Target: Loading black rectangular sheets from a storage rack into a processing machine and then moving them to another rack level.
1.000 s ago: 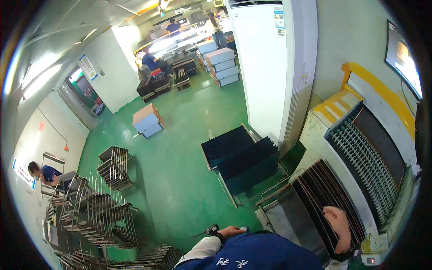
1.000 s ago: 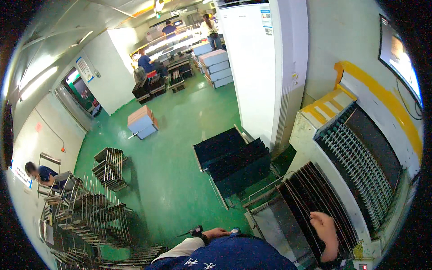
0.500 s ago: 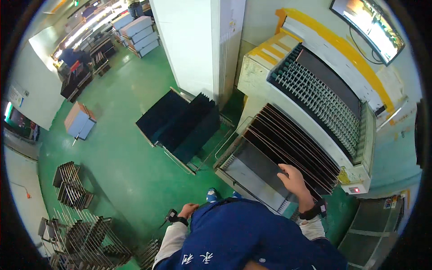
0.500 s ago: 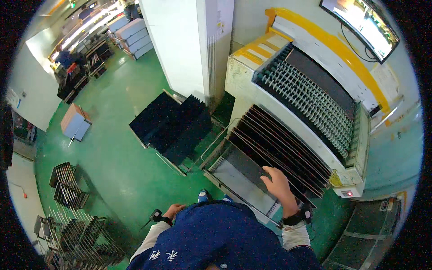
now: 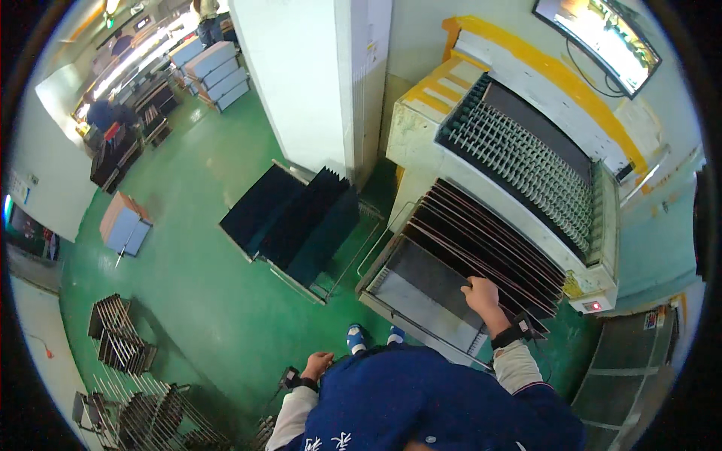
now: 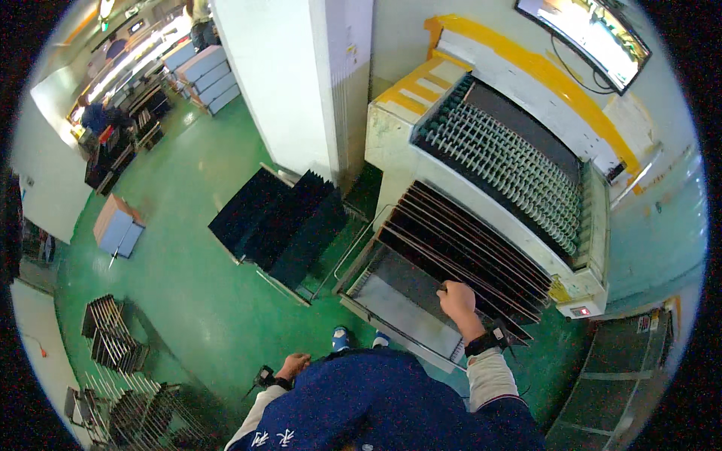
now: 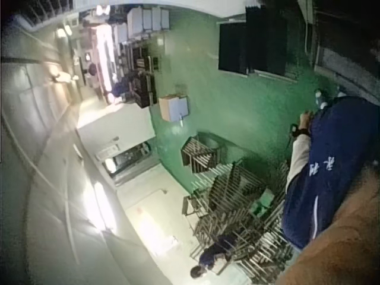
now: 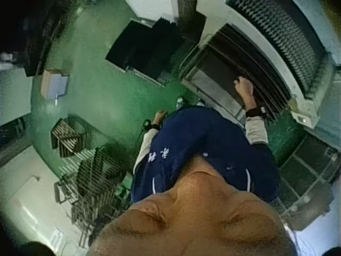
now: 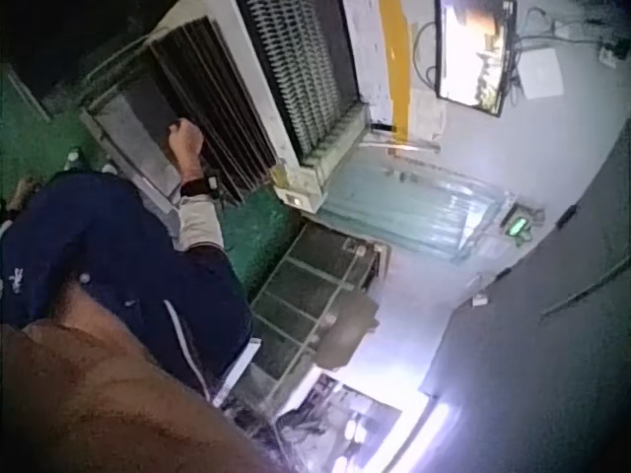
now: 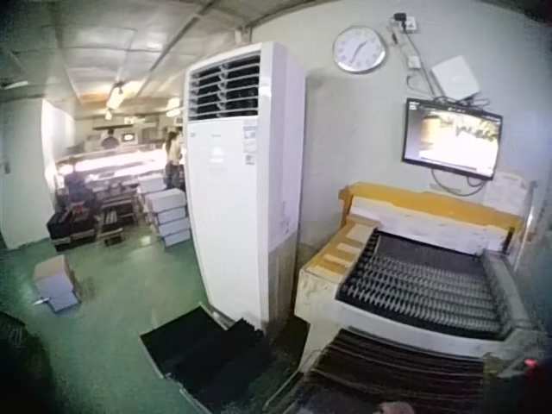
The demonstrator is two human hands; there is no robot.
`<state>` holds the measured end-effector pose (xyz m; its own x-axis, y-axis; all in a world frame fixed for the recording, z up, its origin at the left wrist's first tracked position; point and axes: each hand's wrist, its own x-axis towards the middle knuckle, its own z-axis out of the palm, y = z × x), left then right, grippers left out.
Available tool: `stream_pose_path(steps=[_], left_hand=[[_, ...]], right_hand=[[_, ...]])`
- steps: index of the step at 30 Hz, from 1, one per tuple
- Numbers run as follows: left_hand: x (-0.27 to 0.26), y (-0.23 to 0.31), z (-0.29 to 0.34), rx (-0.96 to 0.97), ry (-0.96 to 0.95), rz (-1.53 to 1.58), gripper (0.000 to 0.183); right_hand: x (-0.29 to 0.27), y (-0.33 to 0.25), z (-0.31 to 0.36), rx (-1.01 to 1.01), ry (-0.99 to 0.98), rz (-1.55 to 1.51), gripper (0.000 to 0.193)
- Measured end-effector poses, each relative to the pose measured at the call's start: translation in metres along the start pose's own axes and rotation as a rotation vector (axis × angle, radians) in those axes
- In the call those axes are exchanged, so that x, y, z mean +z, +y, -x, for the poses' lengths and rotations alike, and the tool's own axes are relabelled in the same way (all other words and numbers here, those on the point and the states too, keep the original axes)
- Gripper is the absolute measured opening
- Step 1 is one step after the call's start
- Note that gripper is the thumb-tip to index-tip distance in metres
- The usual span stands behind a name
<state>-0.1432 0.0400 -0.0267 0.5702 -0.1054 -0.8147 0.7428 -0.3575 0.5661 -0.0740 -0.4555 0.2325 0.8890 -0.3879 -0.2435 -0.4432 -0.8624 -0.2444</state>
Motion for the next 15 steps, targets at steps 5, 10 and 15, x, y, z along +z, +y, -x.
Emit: stream_pose_path(steps=[5,10,15], left_hand=[[0.003,-0.011,0.0,-0.04,0.012,-0.091,0.035],[0.007,0.004,0.006,0.102,-0.023,-0.111,0.034],[0.008,0.04,0.034,-0.028,-0.039,0.049,0.031]], right_hand=[[-0.006,-0.01,0.008,0.022,-0.03,-0.025,0.028],[-0.025,-0.003,0.022,-0.036,0.041,-0.021,0.027],[-0.113,-0.024,0.055,-0.068,0.063,-0.008,0.025]])
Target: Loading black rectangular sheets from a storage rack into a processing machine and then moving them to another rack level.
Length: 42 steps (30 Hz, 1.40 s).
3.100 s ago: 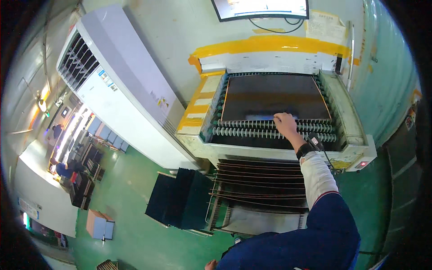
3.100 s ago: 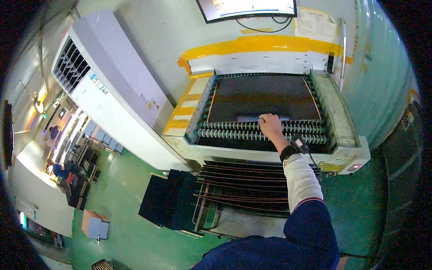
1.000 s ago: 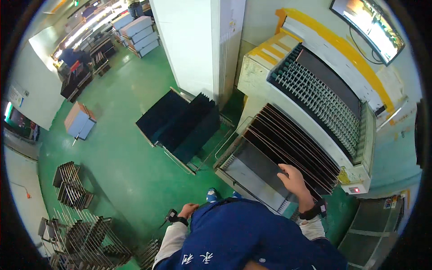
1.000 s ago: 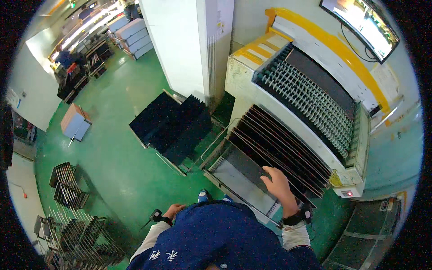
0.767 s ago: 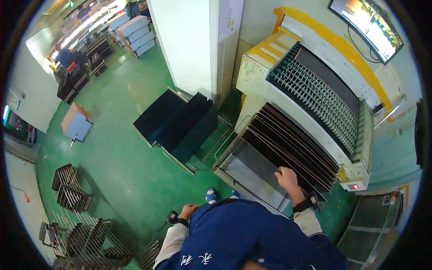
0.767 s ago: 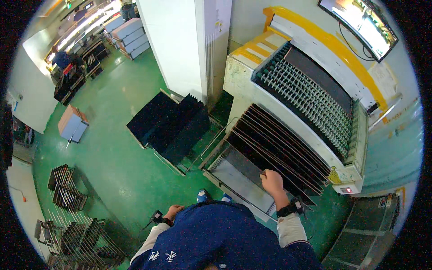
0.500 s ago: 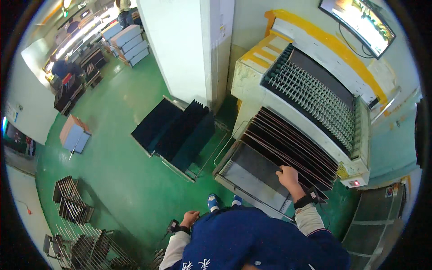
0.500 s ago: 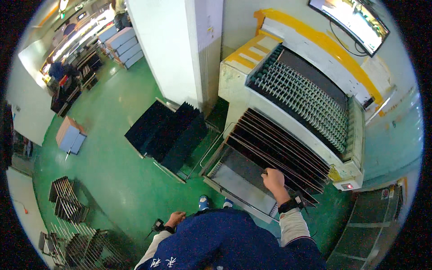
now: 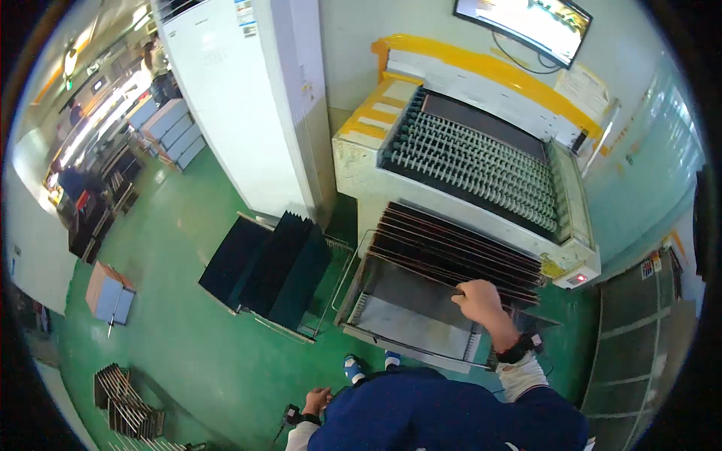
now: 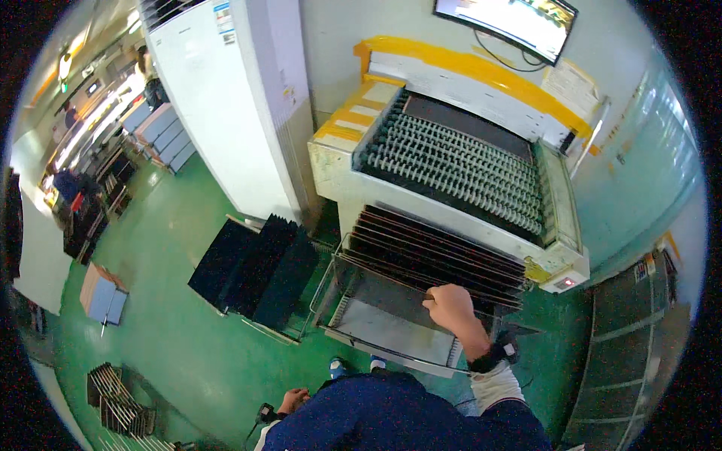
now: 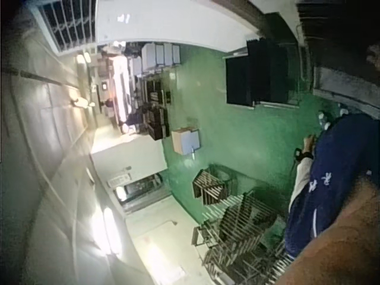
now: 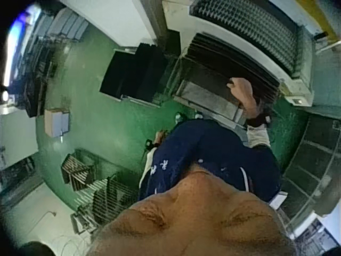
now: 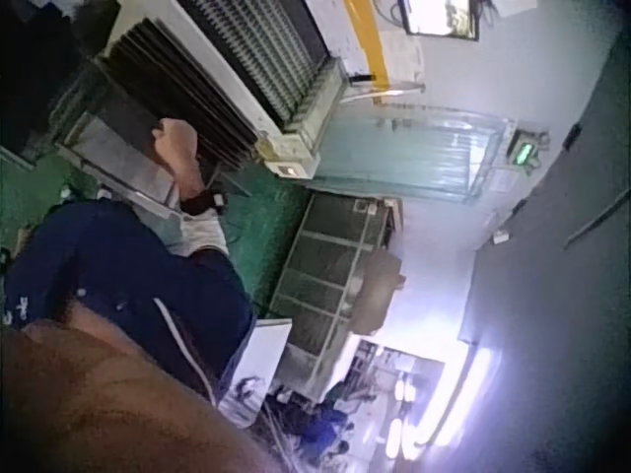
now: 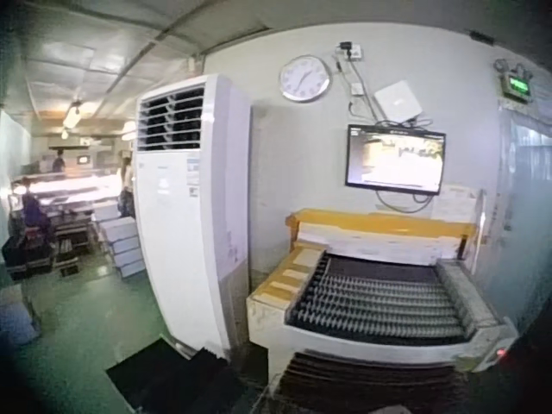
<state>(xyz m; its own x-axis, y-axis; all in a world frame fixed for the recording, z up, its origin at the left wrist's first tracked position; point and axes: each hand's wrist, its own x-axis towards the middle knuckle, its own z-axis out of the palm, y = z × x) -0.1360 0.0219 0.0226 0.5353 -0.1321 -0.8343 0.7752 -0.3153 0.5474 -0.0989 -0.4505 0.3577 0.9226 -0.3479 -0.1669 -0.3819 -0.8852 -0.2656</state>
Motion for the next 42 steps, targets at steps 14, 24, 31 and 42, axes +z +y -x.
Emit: stream_pose_path(steps=[14,24,31,42], left_hand=[[0.029,-0.009,-0.072,0.102,-0.023,-0.249,0.031],[0.047,0.024,-0.033,0.131,-0.047,-0.069,0.029],[0.056,0.014,-0.028,0.203,0.098,-0.357,0.036],[0.063,0.0,-0.022,0.066,0.215,-0.209,0.037]], right_hand=[[-0.118,0.101,0.049,0.206,0.685,-1.259,0.036],[-0.091,0.148,-0.007,-0.055,0.484,-2.171,0.044],[-0.043,0.172,-0.069,0.255,0.517,-2.221,0.022],[-0.019,0.208,-0.151,0.5,0.521,-2.298,0.016]])
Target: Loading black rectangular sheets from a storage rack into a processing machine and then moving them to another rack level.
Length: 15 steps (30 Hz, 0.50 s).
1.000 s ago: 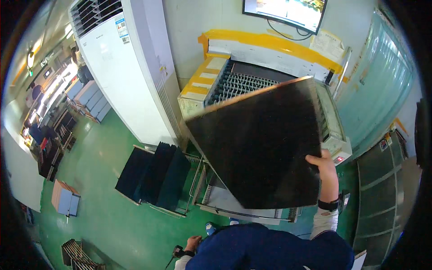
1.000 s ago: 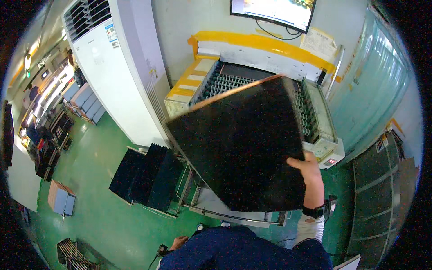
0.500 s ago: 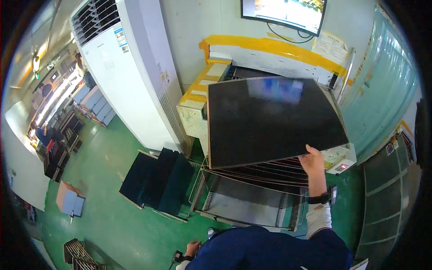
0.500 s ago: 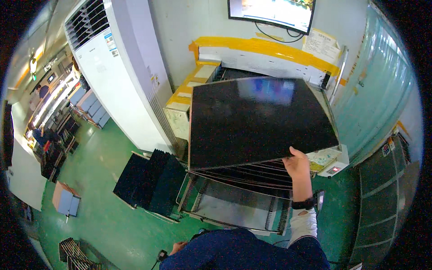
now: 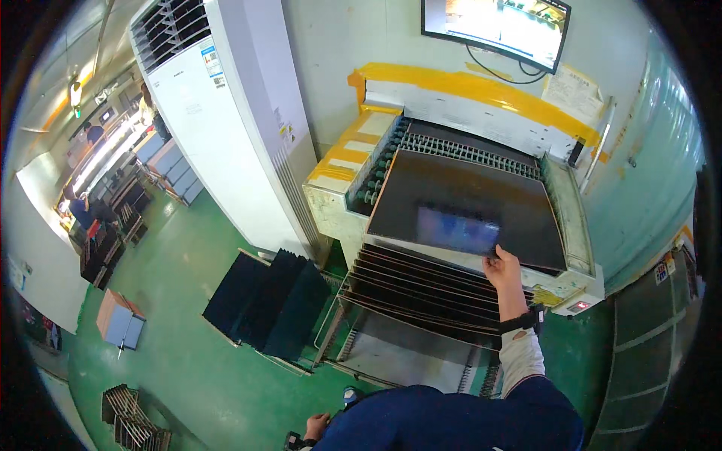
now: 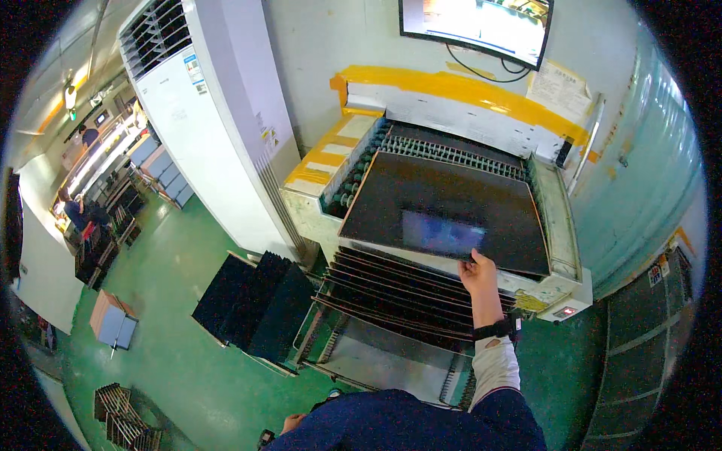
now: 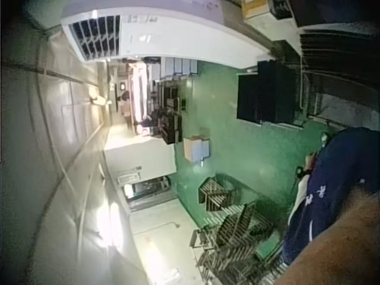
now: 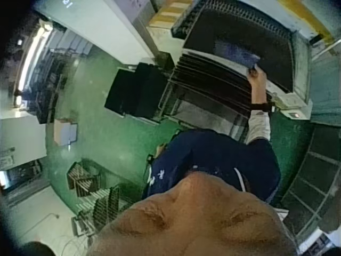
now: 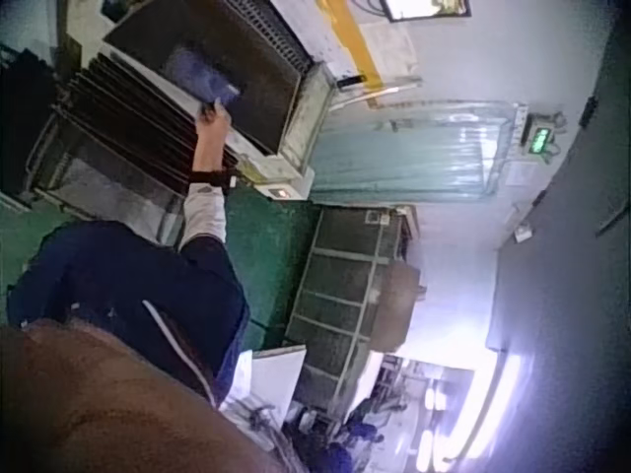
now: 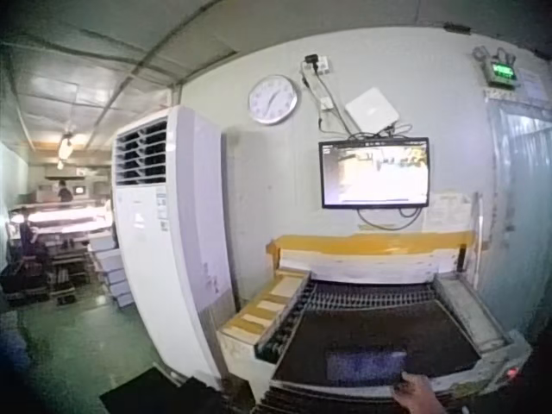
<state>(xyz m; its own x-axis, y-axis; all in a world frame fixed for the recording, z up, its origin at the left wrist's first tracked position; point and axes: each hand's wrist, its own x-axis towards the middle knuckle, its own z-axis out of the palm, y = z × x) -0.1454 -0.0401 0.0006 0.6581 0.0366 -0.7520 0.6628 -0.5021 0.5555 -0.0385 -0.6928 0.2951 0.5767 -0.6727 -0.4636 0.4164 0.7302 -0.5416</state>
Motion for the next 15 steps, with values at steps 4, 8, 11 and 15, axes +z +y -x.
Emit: stream_pose_path(steps=[4,8,11,15], left_hand=[[0.005,0.006,0.002,-0.045,-0.02,0.088,0.036],[0.008,0.027,0.015,-0.097,-0.013,0.094,0.035],[0.01,0.038,0.017,-0.063,-0.002,-0.006,0.035],[0.003,0.012,-0.002,0.222,-0.067,-0.157,0.035]], right_hand=[[-0.004,-0.005,-0.024,0.073,-0.054,0.033,0.019],[0.003,-0.006,-0.008,0.293,-0.099,0.277,0.033],[0.01,-0.005,-0.003,0.323,-0.108,0.4,0.039],[0.018,-0.009,-0.017,0.295,-0.193,0.373,0.034]])
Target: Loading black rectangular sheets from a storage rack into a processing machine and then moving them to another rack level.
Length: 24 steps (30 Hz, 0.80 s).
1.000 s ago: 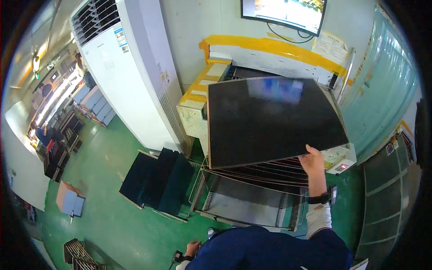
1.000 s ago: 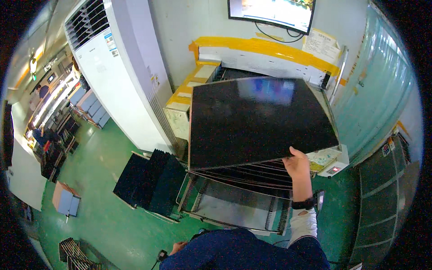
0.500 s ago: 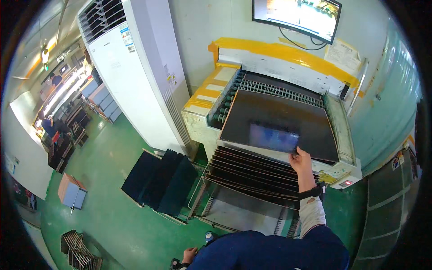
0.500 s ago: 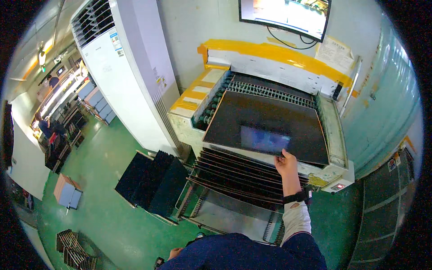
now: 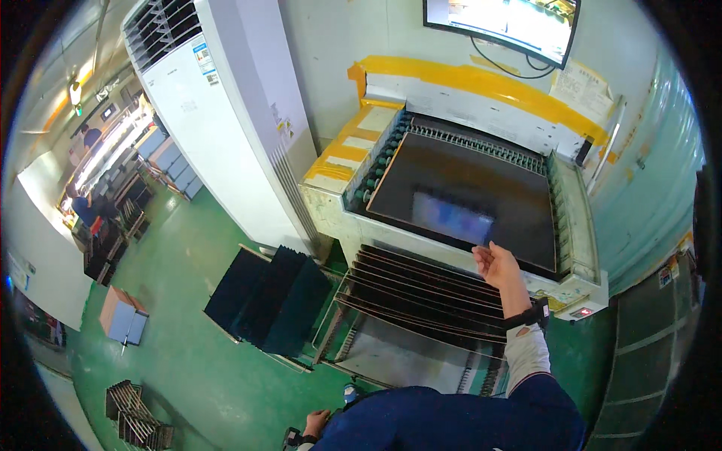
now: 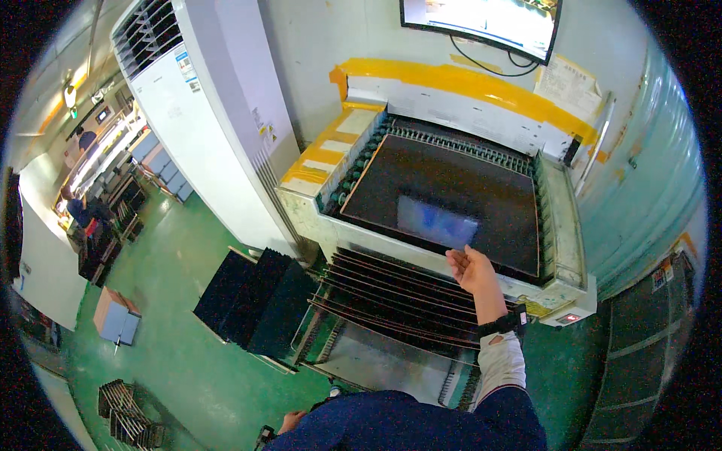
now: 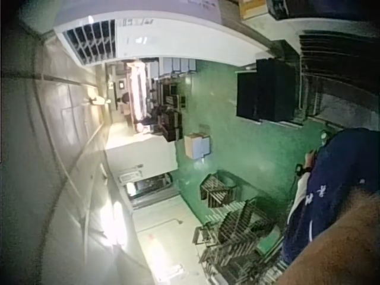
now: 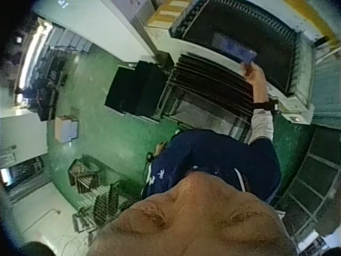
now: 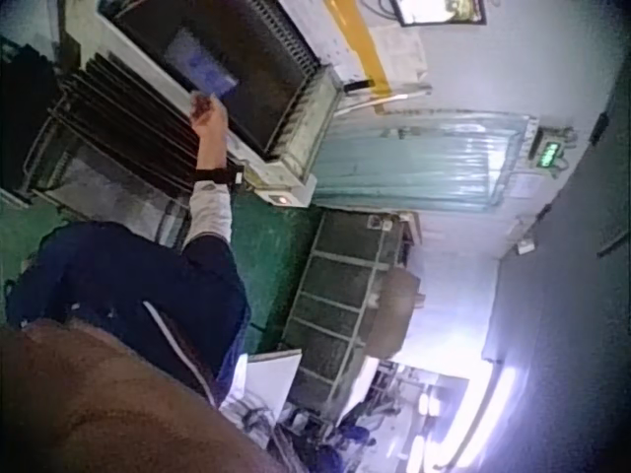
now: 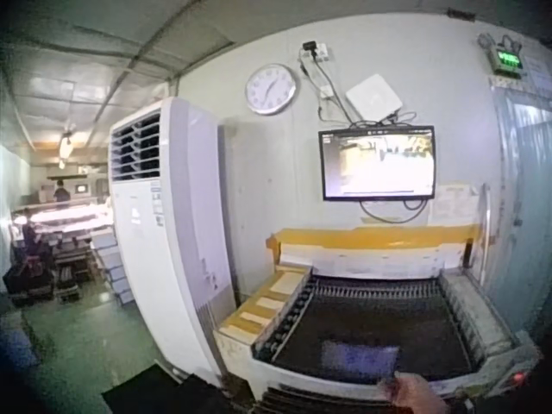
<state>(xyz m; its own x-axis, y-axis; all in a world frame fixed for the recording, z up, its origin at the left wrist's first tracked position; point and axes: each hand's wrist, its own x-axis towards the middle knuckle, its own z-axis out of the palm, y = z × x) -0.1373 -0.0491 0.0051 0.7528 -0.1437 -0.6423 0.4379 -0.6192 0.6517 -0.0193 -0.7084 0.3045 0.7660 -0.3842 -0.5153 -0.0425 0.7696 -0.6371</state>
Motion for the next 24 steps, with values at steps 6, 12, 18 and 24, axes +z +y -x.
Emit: stream_pose_path(steps=[6,12,18,24], left_hand=[[0.002,0.037,0.008,-0.226,0.028,0.218,0.035],[0.008,0.017,0.004,-0.22,0.055,0.197,0.033],[0.009,0.032,0.014,-0.235,0.064,0.121,0.036],[0.016,0.006,0.01,-0.223,0.098,0.198,0.037]], right_hand=[[0.019,-0.015,0.0,-0.011,0.054,0.015,0.031],[0.035,-0.02,-0.013,-0.302,0.082,0.403,0.029],[0.018,-0.019,-0.054,-0.973,0.403,1.613,0.039],[0.023,-0.018,-0.061,-0.916,0.442,1.86,0.046]])
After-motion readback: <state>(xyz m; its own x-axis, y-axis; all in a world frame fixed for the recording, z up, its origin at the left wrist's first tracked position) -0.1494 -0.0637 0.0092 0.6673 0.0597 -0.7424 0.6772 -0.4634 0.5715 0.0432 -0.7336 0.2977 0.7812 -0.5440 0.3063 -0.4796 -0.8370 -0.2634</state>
